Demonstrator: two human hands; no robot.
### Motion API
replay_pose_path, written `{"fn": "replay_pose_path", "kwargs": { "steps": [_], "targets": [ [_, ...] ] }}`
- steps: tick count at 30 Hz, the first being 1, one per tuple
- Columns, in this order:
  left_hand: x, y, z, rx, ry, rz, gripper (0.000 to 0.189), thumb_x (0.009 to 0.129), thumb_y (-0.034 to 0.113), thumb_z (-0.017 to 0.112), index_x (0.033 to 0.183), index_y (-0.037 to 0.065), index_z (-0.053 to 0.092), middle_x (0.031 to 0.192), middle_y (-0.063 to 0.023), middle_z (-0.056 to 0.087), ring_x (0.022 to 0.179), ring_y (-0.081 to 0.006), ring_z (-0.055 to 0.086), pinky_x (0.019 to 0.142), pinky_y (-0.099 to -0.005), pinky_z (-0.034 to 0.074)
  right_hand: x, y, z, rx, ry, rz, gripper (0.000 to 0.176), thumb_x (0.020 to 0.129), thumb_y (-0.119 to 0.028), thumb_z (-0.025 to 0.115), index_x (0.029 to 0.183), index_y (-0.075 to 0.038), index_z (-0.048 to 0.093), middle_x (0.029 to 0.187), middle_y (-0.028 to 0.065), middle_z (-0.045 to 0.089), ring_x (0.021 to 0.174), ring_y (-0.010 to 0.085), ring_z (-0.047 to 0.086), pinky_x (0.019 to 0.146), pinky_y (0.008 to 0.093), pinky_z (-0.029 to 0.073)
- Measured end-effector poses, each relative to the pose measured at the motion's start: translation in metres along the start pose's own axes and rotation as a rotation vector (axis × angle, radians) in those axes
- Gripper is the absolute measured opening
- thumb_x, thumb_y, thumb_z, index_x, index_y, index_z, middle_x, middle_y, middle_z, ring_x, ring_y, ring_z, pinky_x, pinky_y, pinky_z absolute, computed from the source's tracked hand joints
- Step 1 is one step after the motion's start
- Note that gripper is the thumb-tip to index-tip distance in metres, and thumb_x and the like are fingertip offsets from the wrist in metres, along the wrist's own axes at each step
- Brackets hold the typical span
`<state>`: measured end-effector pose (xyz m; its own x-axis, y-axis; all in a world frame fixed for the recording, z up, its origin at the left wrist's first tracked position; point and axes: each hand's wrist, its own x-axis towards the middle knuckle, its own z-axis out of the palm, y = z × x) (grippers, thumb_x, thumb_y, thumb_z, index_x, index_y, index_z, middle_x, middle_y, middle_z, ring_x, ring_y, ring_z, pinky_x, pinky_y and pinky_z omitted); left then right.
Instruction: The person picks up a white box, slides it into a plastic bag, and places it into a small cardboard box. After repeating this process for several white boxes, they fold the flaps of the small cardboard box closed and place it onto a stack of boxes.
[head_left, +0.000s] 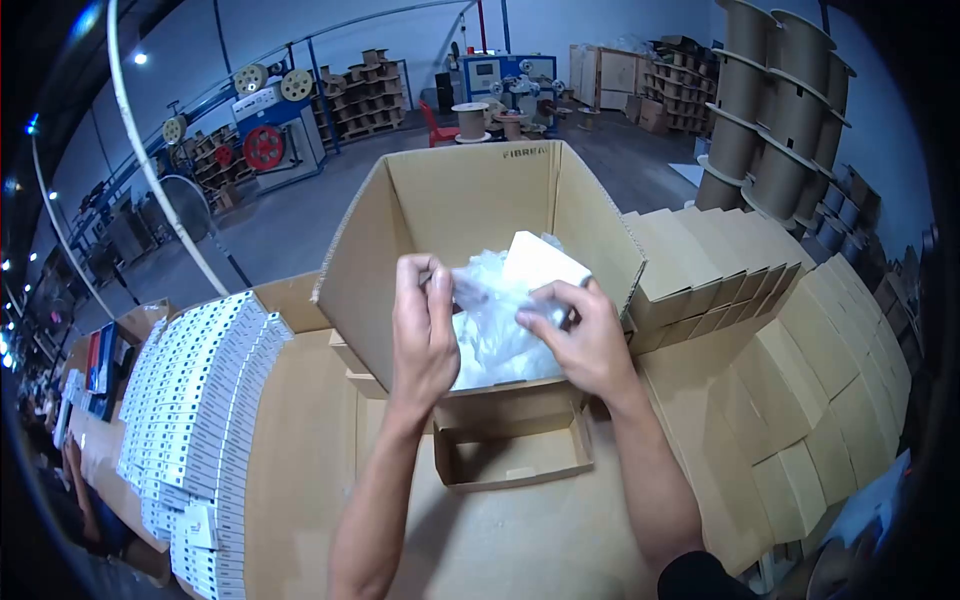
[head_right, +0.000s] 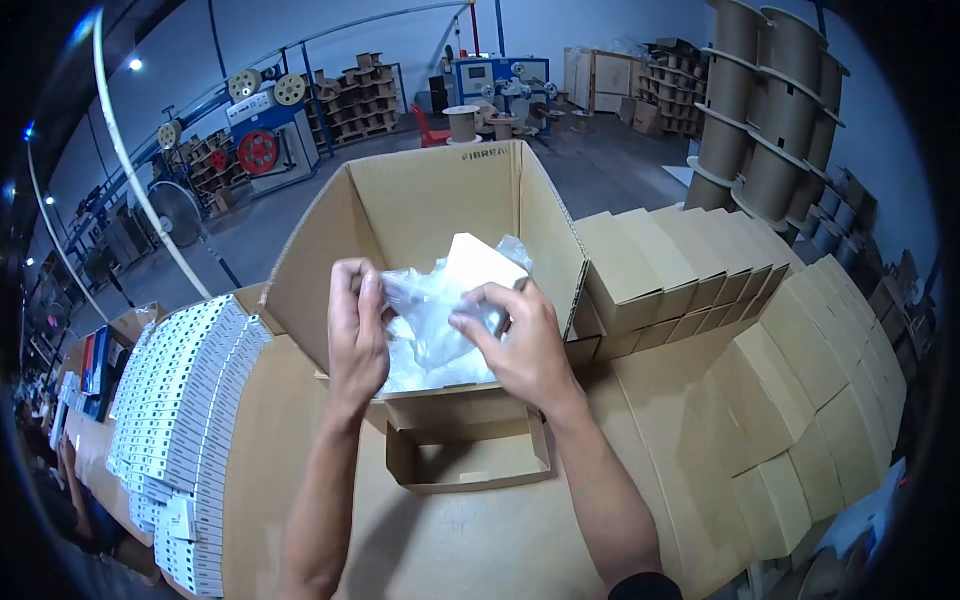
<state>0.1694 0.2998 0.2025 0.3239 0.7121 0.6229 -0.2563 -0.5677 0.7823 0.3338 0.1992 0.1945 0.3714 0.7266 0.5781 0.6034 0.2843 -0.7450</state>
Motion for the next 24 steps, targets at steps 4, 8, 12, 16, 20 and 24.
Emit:
{"fn": "replay_pose_path", "kwargs": {
  "steps": [4,8,12,16,20,24],
  "targets": [
    [-0.069,0.026,0.005,-0.267,-0.040,-0.070,0.037,0.104,0.012,0.063,0.133,0.000,0.044,0.117,-0.0077,0.059,0.113,-0.0131,0.058,0.094,-0.0331,0.054,-0.053,-0.040,-0.012,0.131,0.025,0.026,0.026,0.080,-0.012,0.088,0.098,-0.002,0.073,0.102,0.0120,0.066,0.082,0.0205,0.062,0.072,0.0328,0.051],
    [-0.128,0.060,0.003,-0.201,-0.212,-0.274,0.034,0.102,0.012,0.068,0.131,-0.003,0.057,0.119,-0.0081,0.068,0.106,-0.0147,0.064,0.093,-0.0311,0.052,-0.094,-0.058,-0.026,0.002,-0.055,-0.112,0.024,0.077,-0.009,0.087,0.092,-0.003,0.070,0.102,0.0164,0.065,0.090,0.0308,0.063,0.081,0.0366,0.052],
    [-0.175,0.077,-0.006,-0.303,-0.199,-0.454,0.031,0.104,0.016,0.065,0.129,-0.002,0.062,0.114,-0.0050,0.070,0.103,-0.0114,0.064,0.091,-0.0288,0.052,-0.119,-0.064,-0.061,0.142,-0.305,0.022,0.029,0.078,-0.017,0.090,0.090,-0.003,0.068,0.100,0.0129,0.065,0.092,0.0251,0.062,0.081,0.0365,0.050],
    [-0.214,0.079,-0.003,-0.454,-0.056,-0.505,0.030,0.106,0.018,0.064,0.128,-0.001,0.063,0.111,-0.0028,0.069,0.098,-0.0083,0.061,0.087,-0.0269,0.051,-0.149,-0.067,-0.064,0.502,-0.229,0.195,0.036,0.085,-0.025,0.089,0.101,-0.003,0.065,0.101,0.0037,0.064,0.090,0.0103,0.058,0.076,0.0270,0.048],
    [-0.242,0.077,-0.004,-0.370,0.026,-0.419,0.026,0.106,0.014,0.063,0.126,-0.001,0.062,0.109,-0.0017,0.068,0.096,-0.0075,0.060,0.085,-0.0252,0.050,-0.205,-0.063,-0.056,0.660,-0.083,0.373,0.053,0.087,-0.027,0.088,0.123,0.002,0.061,0.107,0.0036,0.064,0.096,0.0097,0.061,0.084,0.0250,0.051],
    [-0.260,0.081,-0.006,-0.338,0.074,-0.391,0.024,0.104,0.010,0.064,0.125,-0.001,0.061,0.110,-0.0023,0.068,0.097,-0.0075,0.061,0.085,-0.0250,0.050,-0.252,-0.071,-0.033,0.516,-0.042,0.401,0.063,0.087,-0.029,0.087,0.133,0.004,0.058,0.114,0.0088,0.067,0.103,0.0125,0.064,0.091,0.0288,0.054]
  ]
}}
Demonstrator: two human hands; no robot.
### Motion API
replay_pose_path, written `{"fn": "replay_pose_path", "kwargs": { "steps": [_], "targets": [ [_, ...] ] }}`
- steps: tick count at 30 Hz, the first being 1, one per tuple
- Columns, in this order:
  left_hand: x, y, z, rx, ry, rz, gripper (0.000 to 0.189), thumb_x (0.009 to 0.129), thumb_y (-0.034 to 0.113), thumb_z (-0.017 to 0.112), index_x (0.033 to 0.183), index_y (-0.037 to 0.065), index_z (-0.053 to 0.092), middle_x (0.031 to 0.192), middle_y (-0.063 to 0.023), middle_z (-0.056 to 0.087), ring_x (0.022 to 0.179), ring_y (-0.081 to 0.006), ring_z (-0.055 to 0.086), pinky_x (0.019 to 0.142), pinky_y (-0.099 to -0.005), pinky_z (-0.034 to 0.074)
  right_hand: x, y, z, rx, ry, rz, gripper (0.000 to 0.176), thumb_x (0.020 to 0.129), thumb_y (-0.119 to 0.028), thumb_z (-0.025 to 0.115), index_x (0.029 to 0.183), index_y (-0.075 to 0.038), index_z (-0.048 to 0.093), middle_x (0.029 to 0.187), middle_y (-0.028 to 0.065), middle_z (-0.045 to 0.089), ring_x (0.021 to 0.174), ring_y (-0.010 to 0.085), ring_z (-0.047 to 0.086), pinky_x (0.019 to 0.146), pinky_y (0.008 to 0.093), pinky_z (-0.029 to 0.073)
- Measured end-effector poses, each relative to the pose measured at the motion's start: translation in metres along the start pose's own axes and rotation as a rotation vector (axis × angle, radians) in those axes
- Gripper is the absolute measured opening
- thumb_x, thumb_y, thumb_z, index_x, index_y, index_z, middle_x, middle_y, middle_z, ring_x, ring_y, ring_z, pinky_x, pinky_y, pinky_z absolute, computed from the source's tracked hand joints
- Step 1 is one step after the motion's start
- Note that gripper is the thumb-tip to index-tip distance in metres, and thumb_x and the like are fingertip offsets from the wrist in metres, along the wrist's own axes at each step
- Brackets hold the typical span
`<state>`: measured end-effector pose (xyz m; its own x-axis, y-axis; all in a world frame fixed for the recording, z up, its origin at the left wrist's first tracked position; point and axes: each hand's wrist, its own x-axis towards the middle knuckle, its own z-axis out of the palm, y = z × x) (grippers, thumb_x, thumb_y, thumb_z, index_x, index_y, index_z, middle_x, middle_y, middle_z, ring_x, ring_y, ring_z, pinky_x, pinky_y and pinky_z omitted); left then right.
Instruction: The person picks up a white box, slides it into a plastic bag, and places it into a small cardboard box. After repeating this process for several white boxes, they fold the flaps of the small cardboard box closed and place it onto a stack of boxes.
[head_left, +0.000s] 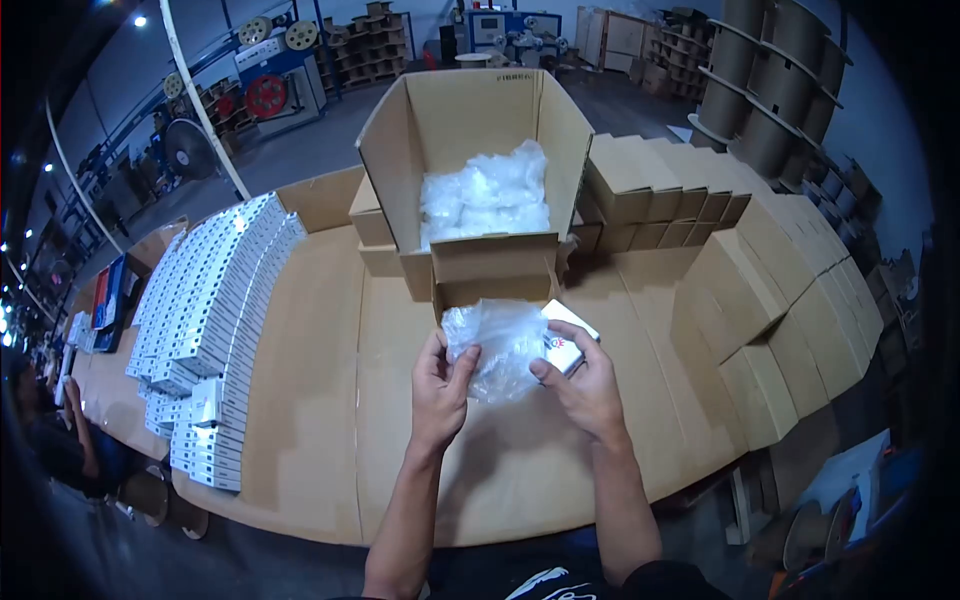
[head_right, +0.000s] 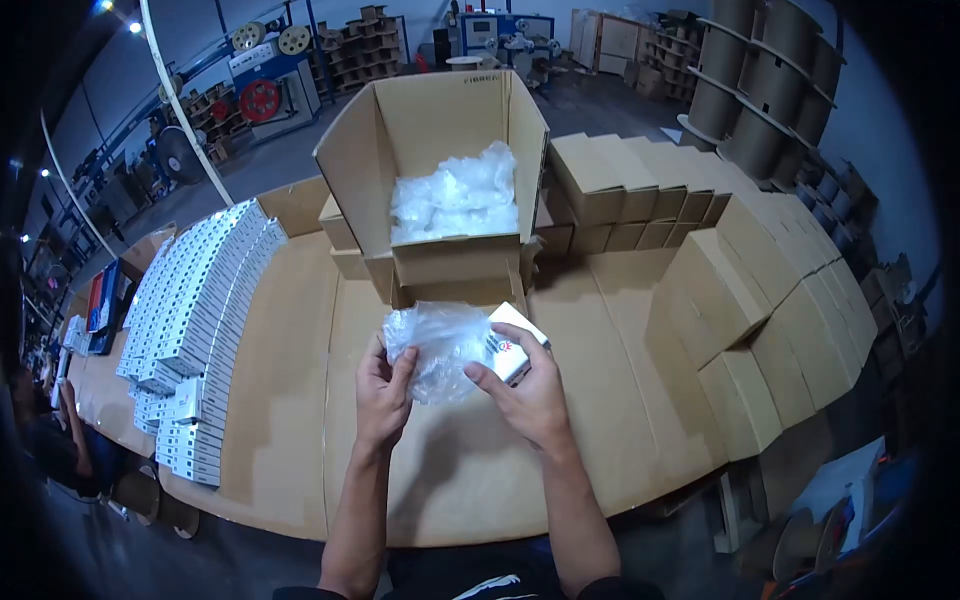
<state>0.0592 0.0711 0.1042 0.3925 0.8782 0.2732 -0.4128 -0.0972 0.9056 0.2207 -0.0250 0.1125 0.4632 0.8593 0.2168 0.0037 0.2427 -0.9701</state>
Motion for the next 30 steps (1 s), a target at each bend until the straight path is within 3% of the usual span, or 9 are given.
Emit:
{"fn": "replay_pose_path", "kwargs": {
  "steps": [4,5,8,12,15,18,21,24,30],
  "targets": [
    [-0.017,-0.013,-0.007,0.024,0.013,-0.026,0.025,0.103,0.006,0.064,0.127,-0.001,0.059,0.113,-0.0043,0.068,0.100,-0.0085,0.063,0.087,-0.0256,0.052,-0.016,0.014,0.006,0.128,0.032,0.151,0.050,0.093,-0.026,0.082,0.126,0.007,0.063,0.112,0.0112,0.068,0.102,0.0134,0.065,0.087,0.0289,0.055],
    [-0.020,-0.016,-0.002,-0.035,0.049,-0.040,0.029,0.101,0.002,0.065,0.129,-0.001,0.058,0.114,-0.0051,0.068,0.098,-0.0093,0.064,0.086,-0.0261,0.053,-0.017,0.026,0.003,0.167,0.027,0.242,0.034,0.094,-0.020,0.080,0.113,0.005,0.069,0.105,0.0101,0.068,0.090,0.0147,0.066,0.079,0.0294,0.055],
    [-0.021,-0.018,0.002,-0.135,0.102,-0.116,0.032,0.099,-0.001,0.067,0.129,-0.001,0.057,0.112,-0.0060,0.068,0.096,-0.0108,0.065,0.085,-0.0271,0.054,-0.027,0.022,0.008,-0.397,0.095,-0.061,0.019,0.092,-0.013,0.079,0.101,0.003,0.073,0.095,0.0099,0.066,0.075,0.0155,0.062,0.069,0.0316,0.052],
    [0.002,-0.011,-0.030,-0.559,0.222,0.094,0.030,0.096,-0.003,0.068,0.122,0.003,0.053,0.110,-0.0079,0.064,0.095,-0.0179,0.066,0.085,-0.0299,0.055,-0.039,0.026,0.001,-0.366,0.172,-0.135,0.012,0.090,-0.008,0.078,0.094,0.002,0.073,0.092,0.0121,0.064,0.074,0.0168,0.058,0.063,0.0324,0.047],
    [0.011,0.017,-0.029,-0.018,0.206,0.374,0.036,0.093,-0.002,0.071,0.122,0.005,0.051,0.112,-0.0084,0.062,0.100,-0.0204,0.064,0.088,-0.0346,0.054,-0.045,0.013,-0.004,-0.460,0.174,-0.073,0.014,0.084,0.001,0.078,0.097,0.002,0.072,0.110,0.0186,0.064,0.093,0.0276,0.066,0.078,0.0359,0.054],
    [0.002,0.059,0.002,0.912,-0.133,0.571,0.037,0.083,0.008,0.083,0.112,0.004,0.059,0.103,-0.0098,0.064,0.097,-0.0252,0.063,0.094,-0.0365,0.049,-0.043,0.015,-0.006,-0.584,0.180,-0.290,0.020,0.078,0.008,0.076,0.096,0.002,0.072,0.131,0.0256,0.059,0.118,0.0402,0.063,0.095,0.0423,0.054],
    [0.008,0.058,0.022,1.109,-0.267,0.635,0.034,0.079,0.014,0.087,0.102,0.004,0.063,0.096,-0.0099,0.066,0.094,-0.0270,0.064,0.092,-0.0385,0.050,-0.039,0.006,-0.005,-0.660,0.156,-0.362,0.022,0.077,0.009,0.075,0.097,0.002,0.071,0.136,0.0271,0.056,0.124,0.0423,0.061,0.099,0.0443,0.053],
    [0.015,0.042,0.012,1.208,-0.412,0.451,0.030,0.080,0.016,0.087,0.095,0.005,0.063,0.098,-0.0081,0.069,0.096,-0.0270,0.065,0.089,-0.0416,0.049,-0.039,0.004,-0.008,-0.687,0.131,-0.361,0.023,0.077,0.010,0.075,0.098,0.002,0.071,0.137,0.0270,0.056,0.125,0.0423,0.060,0.101,0.0452,0.053],
    [0.032,0.031,0.022,0.843,-0.250,0.186,0.025,0.103,0.017,0.064,0.088,-0.002,0.058,0.063,-0.0166,0.060,0.049,-0.0271,0.048,0.053,-0.0355,0.044,-0.043,0.009,-0.018,-0.685,-0.046,-0.324,0.020,0.083,0.006,0.074,0.103,0.003,0.072,0.137,0.0273,0.056,0.124,0.0418,0.061,0.100,0.0443,0.052]
  ]
}}
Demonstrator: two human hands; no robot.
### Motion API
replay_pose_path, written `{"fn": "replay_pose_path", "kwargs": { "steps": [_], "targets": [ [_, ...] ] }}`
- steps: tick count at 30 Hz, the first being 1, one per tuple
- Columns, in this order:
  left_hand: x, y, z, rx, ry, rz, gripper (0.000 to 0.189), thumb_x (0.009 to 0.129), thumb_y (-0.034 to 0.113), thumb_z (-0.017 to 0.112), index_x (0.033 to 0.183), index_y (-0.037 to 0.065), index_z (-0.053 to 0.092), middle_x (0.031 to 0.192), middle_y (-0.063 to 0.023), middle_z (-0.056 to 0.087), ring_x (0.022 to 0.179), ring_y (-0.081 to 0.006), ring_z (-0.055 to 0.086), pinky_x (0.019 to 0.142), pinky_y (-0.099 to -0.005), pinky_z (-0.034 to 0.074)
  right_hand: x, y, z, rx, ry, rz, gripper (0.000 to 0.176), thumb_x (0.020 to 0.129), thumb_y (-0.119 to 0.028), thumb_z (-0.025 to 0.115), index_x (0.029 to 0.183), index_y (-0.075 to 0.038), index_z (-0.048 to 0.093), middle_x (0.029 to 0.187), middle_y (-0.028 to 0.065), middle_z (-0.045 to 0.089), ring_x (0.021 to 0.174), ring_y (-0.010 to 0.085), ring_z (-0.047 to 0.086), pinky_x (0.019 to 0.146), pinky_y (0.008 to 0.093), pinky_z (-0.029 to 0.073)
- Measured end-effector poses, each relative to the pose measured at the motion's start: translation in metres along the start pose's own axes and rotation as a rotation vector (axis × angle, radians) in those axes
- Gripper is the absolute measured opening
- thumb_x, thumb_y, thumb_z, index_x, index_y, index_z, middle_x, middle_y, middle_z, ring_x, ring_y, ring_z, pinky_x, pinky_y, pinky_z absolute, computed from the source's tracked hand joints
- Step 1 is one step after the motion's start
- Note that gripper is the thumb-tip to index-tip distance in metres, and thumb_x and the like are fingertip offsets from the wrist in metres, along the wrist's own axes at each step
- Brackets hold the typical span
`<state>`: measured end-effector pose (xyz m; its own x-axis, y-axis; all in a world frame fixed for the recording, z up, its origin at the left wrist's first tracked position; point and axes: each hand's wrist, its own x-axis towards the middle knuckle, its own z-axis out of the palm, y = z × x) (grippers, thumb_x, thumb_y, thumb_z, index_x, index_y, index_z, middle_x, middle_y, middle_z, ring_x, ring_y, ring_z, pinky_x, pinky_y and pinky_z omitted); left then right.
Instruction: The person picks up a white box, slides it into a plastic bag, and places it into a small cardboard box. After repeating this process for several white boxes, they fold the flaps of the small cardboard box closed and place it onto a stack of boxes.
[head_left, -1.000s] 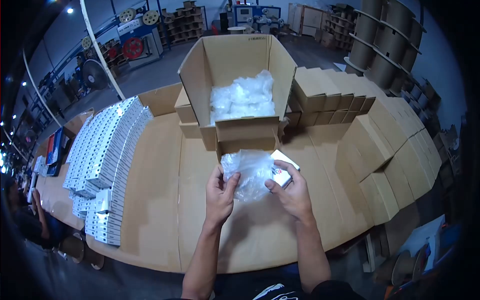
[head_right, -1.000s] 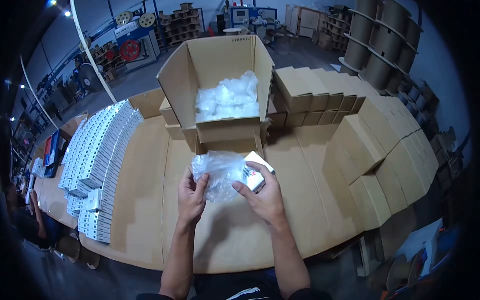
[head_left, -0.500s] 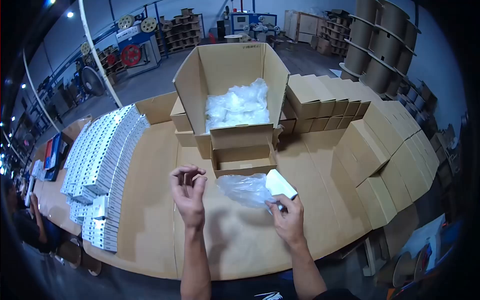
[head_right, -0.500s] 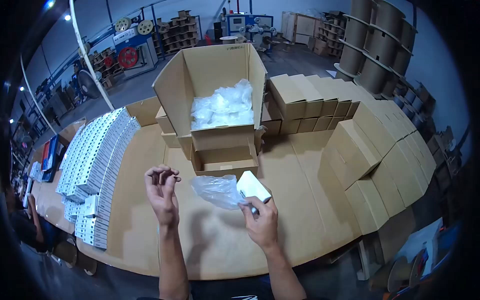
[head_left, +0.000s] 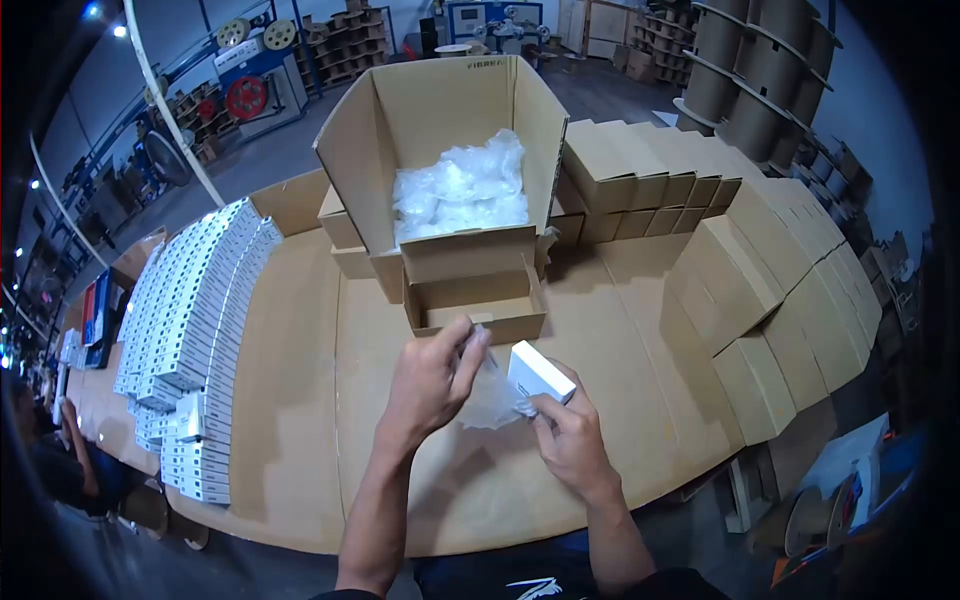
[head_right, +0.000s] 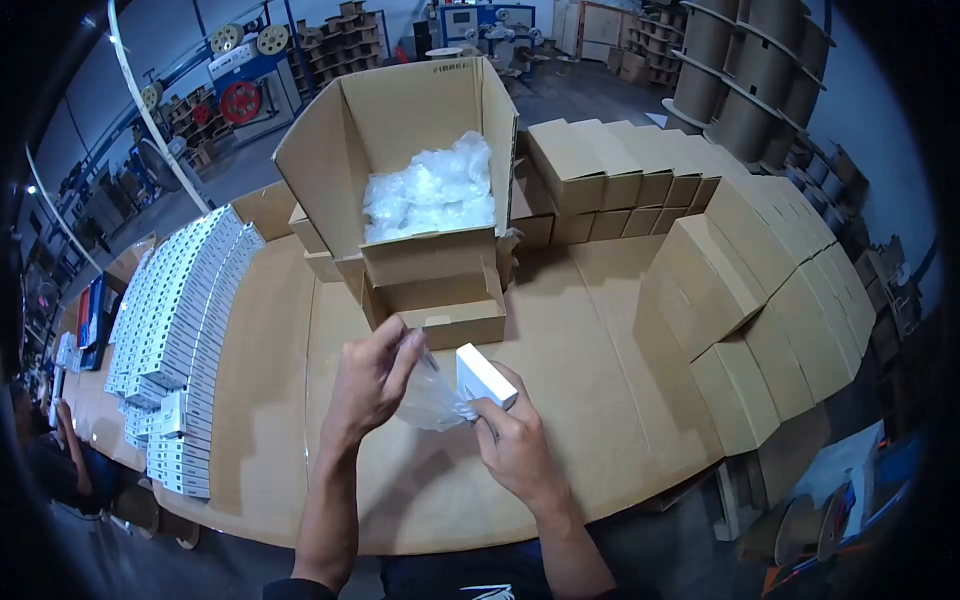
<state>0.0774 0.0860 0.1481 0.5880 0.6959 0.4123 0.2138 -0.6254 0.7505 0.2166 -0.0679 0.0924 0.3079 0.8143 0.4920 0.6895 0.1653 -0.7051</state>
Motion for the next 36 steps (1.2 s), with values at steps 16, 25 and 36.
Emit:
{"fn": "replay_pose_path", "kwargs": {
  "steps": [16,25,36],
  "targets": [
    [-0.047,-0.062,0.033,-0.438,0.671,-0.128,0.053,0.090,0.020,0.082,0.125,0.001,0.046,0.122,-0.0096,0.050,0.095,-0.0169,0.057,0.089,-0.0353,0.049,0.002,0.023,0.034,0.228,0.325,0.381,0.020,0.093,-0.016,0.079,0.092,0.004,0.074,0.095,0.0094,0.061,0.068,0.0136,0.054,0.058,0.0301,0.045],
    [-0.081,-0.072,0.052,-1.027,0.353,-0.418,0.027,0.090,-0.003,0.070,0.113,0.004,0.056,0.099,-0.0046,0.058,0.081,-0.0117,0.055,0.074,-0.0269,0.048,-0.015,0.035,0.050,0.518,0.429,0.429,0.018,0.100,-0.009,0.070,0.098,0.009,0.074,0.099,0.0107,0.068,0.086,0.0158,0.065,0.080,0.0296,0.052],
    [-0.058,-0.067,0.023,-0.542,-0.179,-0.373,0.046,0.082,0.011,0.088,0.121,-0.002,0.067,0.106,-0.0071,0.071,0.098,-0.0141,0.066,0.087,-0.0306,0.054,-0.041,0.033,0.058,0.569,0.239,0.519,0.016,0.100,-0.002,0.067,0.109,0.011,0.069,0.111,0.0149,0.069,0.099,0.0165,0.066,0.084,0.0284,0.053]
  ]
}}
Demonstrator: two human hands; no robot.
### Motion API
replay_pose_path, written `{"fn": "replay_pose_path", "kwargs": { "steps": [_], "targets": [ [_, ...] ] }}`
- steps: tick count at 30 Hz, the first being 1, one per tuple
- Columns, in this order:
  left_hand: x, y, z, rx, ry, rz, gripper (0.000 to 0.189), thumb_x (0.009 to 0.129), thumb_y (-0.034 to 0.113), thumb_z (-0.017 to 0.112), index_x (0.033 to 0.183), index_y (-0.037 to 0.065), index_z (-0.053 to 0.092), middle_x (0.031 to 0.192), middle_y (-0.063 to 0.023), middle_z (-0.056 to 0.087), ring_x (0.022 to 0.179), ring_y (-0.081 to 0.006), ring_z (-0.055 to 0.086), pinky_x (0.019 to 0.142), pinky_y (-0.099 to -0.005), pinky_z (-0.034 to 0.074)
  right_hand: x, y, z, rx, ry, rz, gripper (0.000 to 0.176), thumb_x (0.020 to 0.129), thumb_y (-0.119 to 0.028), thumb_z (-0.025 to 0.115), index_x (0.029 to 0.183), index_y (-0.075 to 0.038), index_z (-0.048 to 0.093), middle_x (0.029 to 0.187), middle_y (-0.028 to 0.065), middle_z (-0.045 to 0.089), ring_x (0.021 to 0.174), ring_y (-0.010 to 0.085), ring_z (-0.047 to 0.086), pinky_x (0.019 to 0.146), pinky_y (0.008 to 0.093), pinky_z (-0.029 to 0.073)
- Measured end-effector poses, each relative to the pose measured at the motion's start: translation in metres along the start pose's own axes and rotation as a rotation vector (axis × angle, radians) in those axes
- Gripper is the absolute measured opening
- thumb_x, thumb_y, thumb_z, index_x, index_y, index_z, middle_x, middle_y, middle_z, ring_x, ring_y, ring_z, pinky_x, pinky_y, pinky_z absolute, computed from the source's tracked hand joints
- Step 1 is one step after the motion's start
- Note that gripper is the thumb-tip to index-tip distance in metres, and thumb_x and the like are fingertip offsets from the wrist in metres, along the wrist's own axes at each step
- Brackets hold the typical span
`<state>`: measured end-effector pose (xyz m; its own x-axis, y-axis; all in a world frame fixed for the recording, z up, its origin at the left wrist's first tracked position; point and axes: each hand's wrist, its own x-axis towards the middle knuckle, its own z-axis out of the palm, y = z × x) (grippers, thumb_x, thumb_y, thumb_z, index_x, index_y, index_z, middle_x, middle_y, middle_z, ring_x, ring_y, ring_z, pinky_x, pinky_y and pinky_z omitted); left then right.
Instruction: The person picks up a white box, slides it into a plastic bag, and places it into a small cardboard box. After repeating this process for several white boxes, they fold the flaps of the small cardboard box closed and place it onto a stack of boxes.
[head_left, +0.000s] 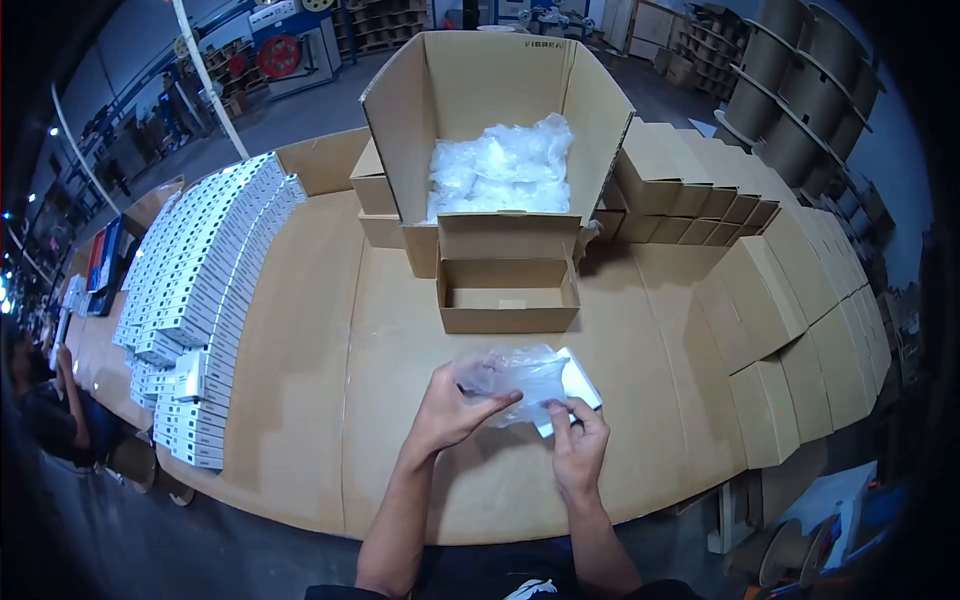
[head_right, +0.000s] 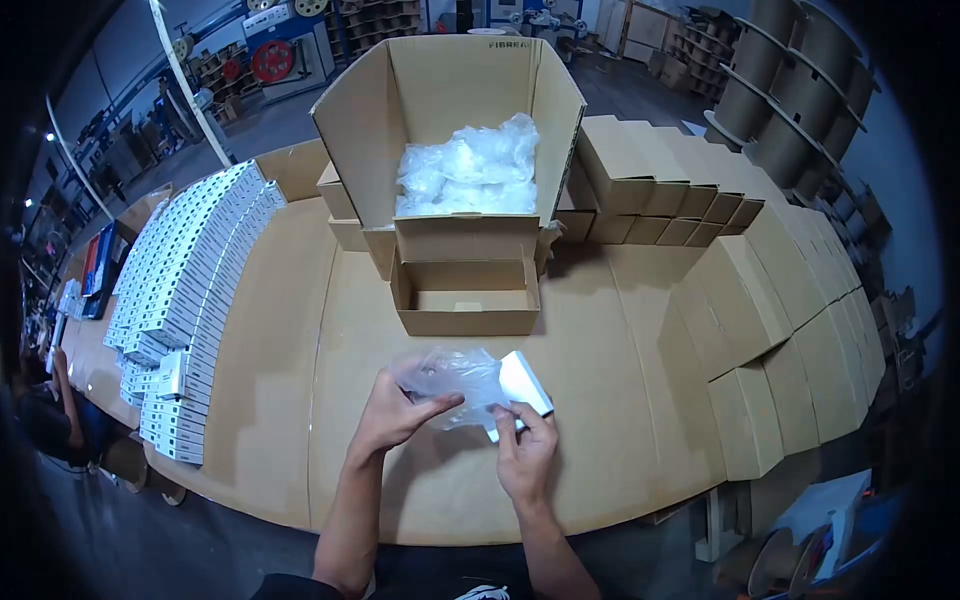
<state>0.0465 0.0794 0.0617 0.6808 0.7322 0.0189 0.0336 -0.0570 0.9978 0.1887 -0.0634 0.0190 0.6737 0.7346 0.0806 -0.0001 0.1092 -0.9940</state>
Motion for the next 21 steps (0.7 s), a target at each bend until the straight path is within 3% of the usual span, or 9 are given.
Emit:
{"fn": "replay_pose_path", "kwargs": {
  "steps": [1,4,6,9,12,13,17,20,21],
  "targets": [
    [-0.002,0.005,0.004,0.001,0.035,0.059,0.034,0.083,0.011,0.087,0.109,-0.002,0.071,0.093,-0.0041,0.072,0.087,-0.0127,0.067,0.079,-0.0292,0.054,-0.001,0.000,-0.004,-0.059,0.005,0.071,0.018,0.101,-0.002,0.064,0.113,0.010,0.069,0.118,0.0148,0.067,0.111,0.0181,0.063,0.093,0.0302,0.051],
    [-0.012,-0.004,0.002,0.089,0.066,0.082,0.033,0.082,0.011,0.087,0.107,-0.001,0.069,0.090,-0.0039,0.072,0.085,-0.0120,0.066,0.079,-0.0295,0.055,0.016,-0.024,-0.029,0.202,-0.023,0.024,0.020,0.101,-0.002,0.060,0.117,0.008,0.069,0.126,0.0147,0.064,0.118,0.0199,0.060,0.102,0.0315,0.047],
    [-0.022,-0.005,0.001,0.137,0.067,0.081,0.032,0.080,0.009,0.088,0.104,0.000,0.068,0.089,-0.0045,0.072,0.085,-0.0119,0.067,0.079,-0.0300,0.055,0.037,-0.027,-0.051,0.008,-0.025,-0.109,0.029,0.102,-0.002,0.058,0.129,0.006,0.064,0.138,0.0155,0.057,0.123,0.0201,0.058,0.107,0.0313,0.043],
    [-0.023,-0.005,0.001,0.118,0.046,0.103,0.034,0.077,0.008,0.089,0.101,0.001,0.066,0.090,-0.0059,0.072,0.087,-0.0124,0.068,0.080,-0.0307,0.056,0.057,-0.063,-0.040,0.125,-0.025,-0.321,0.043,0.099,0.000,0.061,0.141,0.002,0.052,0.138,0.0149,0.053,0.124,0.0201,0.055,0.105,0.0317,0.043],
    [-0.027,-0.003,0.005,0.130,0.038,0.057,0.037,0.075,0.007,0.089,0.103,0.001,0.066,0.093,-0.0081,0.074,0.089,-0.0139,0.071,0.082,-0.0311,0.057,0.070,-0.089,-0.019,0.004,-0.125,-0.572,0.053,0.095,0.006,0.065,0.143,-0.003,0.044,0.129,0.0124,0.054,0.121,0.0202,0.054,0.103,0.0330,0.044],
    [-0.027,-0.002,0.005,0.145,0.032,0.074,0.037,0.076,0.007,0.088,0.105,0.001,0.065,0.094,-0.0086,0.075,0.089,-0.0145,0.073,0.083,-0.0312,0.058,0.068,-0.099,-0.007,0.063,-0.131,-0.545,0.052,0.091,0.010,0.069,0.135,-0.005,0.045,0.122,0.0108,0.052,0.113,0.0188,0.054,0.101,0.0330,0.045],
    [-0.028,0.001,0.008,0.148,0.044,0.055,0.040,0.077,0.009,0.088,0.109,0.000,0.065,0.094,-0.0093,0.076,0.090,-0.0143,0.074,0.083,-0.0306,0.058,0.071,-0.103,0.009,0.062,-0.390,-0.555,0.035,0.092,0.010,0.068,0.120,-0.003,0.052,0.112,0.0091,0.052,0.098,0.0145,0.054,0.088,0.0272,0.048],
    [-0.028,-0.004,0.008,0.104,0.064,0.058,0.043,0.076,0.009,0.089,0.110,0.000,0.065,0.094,-0.0097,0.075,0.090,-0.0139,0.073,0.082,-0.0303,0.058,0.073,-0.096,0.000,0.053,-0.494,-0.474,0.030,0.092,0.009,0.067,0.116,-0.003,0.054,0.109,0.0086,0.053,0.095,0.0131,0.053,0.085,0.0261,0.047],
    [-0.030,-0.005,0.006,0.064,0.041,0.041,0.045,0.075,0.007,0.089,0.112,-0.001,0.066,0.101,-0.0083,0.073,0.094,-0.0138,0.069,0.085,-0.0312,0.057,0.071,-0.096,-0.001,0.081,-0.476,-0.418,0.025,0.094,0.006,0.067,0.115,-0.002,0.055,0.107,0.0078,0.053,0.094,0.0125,0.053,0.084,0.0252,0.045]
  ]
}}
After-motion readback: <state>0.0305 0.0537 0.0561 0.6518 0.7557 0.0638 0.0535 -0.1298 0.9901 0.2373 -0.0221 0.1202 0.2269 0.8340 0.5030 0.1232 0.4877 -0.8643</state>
